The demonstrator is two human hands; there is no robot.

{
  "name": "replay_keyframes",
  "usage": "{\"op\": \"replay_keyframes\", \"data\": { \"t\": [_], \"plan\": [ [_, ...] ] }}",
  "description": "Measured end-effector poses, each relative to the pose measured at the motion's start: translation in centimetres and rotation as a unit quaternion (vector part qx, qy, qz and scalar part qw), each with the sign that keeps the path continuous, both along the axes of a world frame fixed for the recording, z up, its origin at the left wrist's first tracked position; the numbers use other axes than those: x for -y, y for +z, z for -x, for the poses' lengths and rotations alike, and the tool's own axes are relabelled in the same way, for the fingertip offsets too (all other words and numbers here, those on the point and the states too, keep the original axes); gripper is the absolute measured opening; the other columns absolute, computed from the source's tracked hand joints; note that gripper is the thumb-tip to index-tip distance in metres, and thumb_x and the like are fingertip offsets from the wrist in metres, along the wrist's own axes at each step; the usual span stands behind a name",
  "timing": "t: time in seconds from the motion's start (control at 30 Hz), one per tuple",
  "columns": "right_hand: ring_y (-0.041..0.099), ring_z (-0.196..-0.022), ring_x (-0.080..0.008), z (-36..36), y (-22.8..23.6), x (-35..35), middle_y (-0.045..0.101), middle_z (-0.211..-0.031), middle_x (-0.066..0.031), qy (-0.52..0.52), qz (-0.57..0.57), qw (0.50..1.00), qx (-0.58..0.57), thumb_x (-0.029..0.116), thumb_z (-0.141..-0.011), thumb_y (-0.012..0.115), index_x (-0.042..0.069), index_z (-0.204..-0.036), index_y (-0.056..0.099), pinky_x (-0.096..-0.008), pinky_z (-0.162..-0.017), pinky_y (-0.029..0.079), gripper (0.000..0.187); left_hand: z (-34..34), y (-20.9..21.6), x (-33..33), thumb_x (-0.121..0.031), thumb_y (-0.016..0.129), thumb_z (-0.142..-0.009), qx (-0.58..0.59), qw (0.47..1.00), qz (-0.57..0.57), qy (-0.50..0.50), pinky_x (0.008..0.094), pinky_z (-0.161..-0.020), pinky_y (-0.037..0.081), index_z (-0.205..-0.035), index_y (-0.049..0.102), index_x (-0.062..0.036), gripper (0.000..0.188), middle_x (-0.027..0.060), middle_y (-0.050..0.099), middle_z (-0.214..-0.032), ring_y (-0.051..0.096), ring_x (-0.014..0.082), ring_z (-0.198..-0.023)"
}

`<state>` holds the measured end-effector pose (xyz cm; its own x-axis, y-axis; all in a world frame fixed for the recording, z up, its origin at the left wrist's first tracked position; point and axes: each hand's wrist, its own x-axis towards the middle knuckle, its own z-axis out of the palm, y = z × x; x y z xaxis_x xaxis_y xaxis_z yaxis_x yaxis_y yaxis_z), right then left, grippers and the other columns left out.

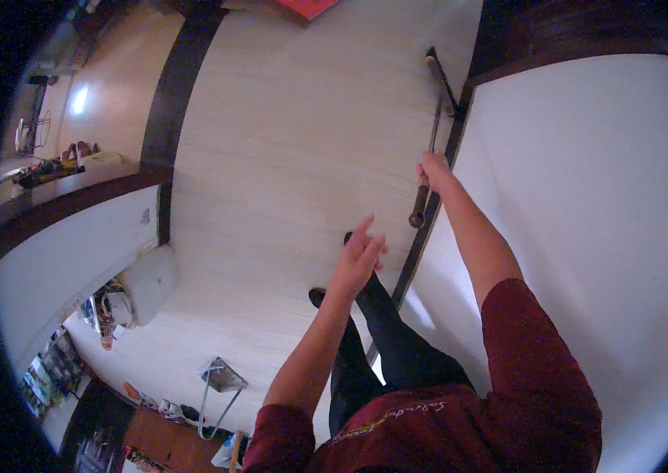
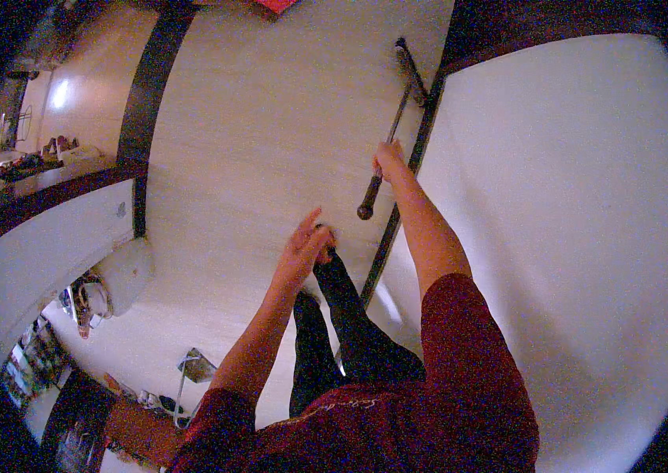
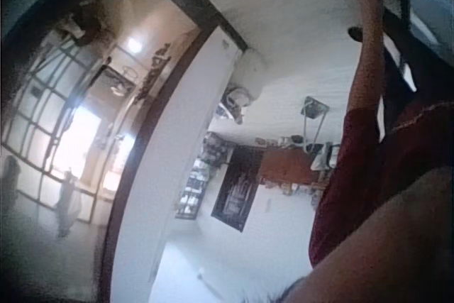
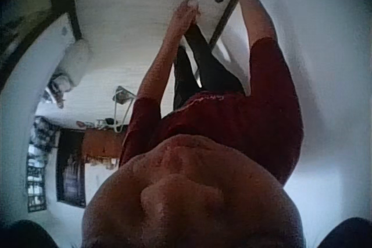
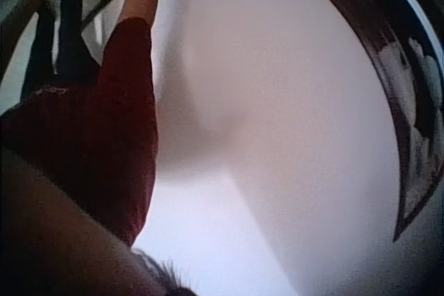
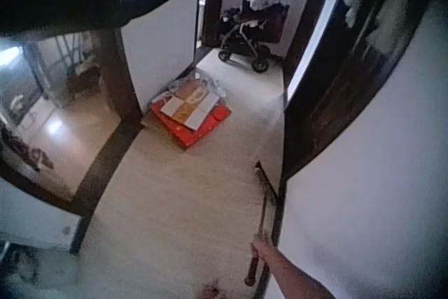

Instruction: The person sweeps the tiled floor using a broom and a dustpan, collecting debris from around furniture and under a table.

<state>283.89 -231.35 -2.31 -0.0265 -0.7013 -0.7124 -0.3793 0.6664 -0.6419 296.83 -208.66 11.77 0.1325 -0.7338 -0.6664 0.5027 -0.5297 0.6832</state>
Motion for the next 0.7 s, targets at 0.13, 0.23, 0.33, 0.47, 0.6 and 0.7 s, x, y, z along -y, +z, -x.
{"op": "replay_keyframes", "data": {
  "t": [0.13,0.23,0.33,0.47,0.6,0.7],
  "plan": [
    [0.045,-0.037,-0.0194,0.4,-5.2,-3.5,0.045,-0.051,-0.0103,0.167,-0.011,0.974,-0.153,0.016,-0.079,0.040,0.008,-0.094,0.029,-0.0316,-0.032,0.036,0.021,0.3,-5.8,-13.5,-0.025,0.051,-0.080,0.052,0.991,-0.106,-0.064,0.0229,-0.050,0.041,-0.108,0.049,-0.0009,0.036,0.0053,0.055,-0.076,0.052,0.0116,-0.062],
    [0.047,-0.038,-0.0214,-2.6,-4.3,-12.8,0.048,-0.056,-0.0133,0.232,0.006,0.953,-0.197,0.016,-0.079,0.041,0.009,-0.108,0.020,-0.0336,-0.034,0.039,0.036,-1.4,-5.2,-23.2,-0.030,0.055,-0.078,0.015,0.969,-0.247,0.029,0.0276,-0.047,0.046,-0.101,0.051,-0.0018,0.036,0.0085,0.058,-0.074,0.055,0.0158,-0.060],
    [0.050,-0.040,-0.0234,-4.9,1.1,-24.0,0.052,-0.061,-0.0163,0.251,-0.030,0.956,-0.147,0.016,-0.080,0.042,0.011,-0.122,0.010,-0.0356,-0.035,0.042,0.053,-2.3,-3.2,-28.7,-0.023,0.051,-0.078,0.021,0.940,-0.332,0.071,0.0239,-0.043,0.042,-0.101,0.051,0.0009,0.033,0.0108,0.058,-0.070,0.050,0.0118,-0.046],
    [0.049,-0.038,-0.0196,-3.8,5.8,-31.3,0.052,-0.061,-0.0128,0.317,-0.160,0.932,-0.065,0.018,-0.078,0.046,0.010,-0.131,0.014,-0.0322,-0.037,0.044,0.062,-3.0,-3.1,-31.7,-0.022,0.052,-0.078,-0.004,0.930,-0.353,0.102,0.0229,-0.042,0.042,-0.103,0.050,0.0003,0.034,0.0105,0.058,-0.069,0.048,0.0112,-0.042],
    [0.041,-0.037,-0.0110,-5.6,12.2,-29.0,0.045,-0.054,-0.0042,0.333,-0.192,0.915,0.124,0.015,-0.077,0.053,0.009,-0.125,0.033,-0.0262,-0.034,0.036,0.052,-3.7,-0.2,-34.4,-0.024,0.051,-0.080,0.024,0.948,-0.266,0.174,0.0239,-0.045,0.043,-0.106,0.049,0.0001,0.036,0.0093,0.058,-0.069,0.049,0.0121,-0.048],
    [0.040,-0.038,-0.0094,-5.1,14.4,-25.4,0.043,-0.051,-0.0017,0.345,-0.156,0.921,0.089,0.012,-0.075,0.056,0.010,-0.123,0.039,-0.0246,-0.034,0.033,0.050,-4.0,-0.9,-36.9,-0.023,0.049,-0.080,0.041,0.935,-0.294,0.193,0.0254,-0.046,0.044,-0.104,0.050,-0.0007,0.034,0.0106,0.059,-0.072,0.051,0.0146,-0.049]
  ]
}}
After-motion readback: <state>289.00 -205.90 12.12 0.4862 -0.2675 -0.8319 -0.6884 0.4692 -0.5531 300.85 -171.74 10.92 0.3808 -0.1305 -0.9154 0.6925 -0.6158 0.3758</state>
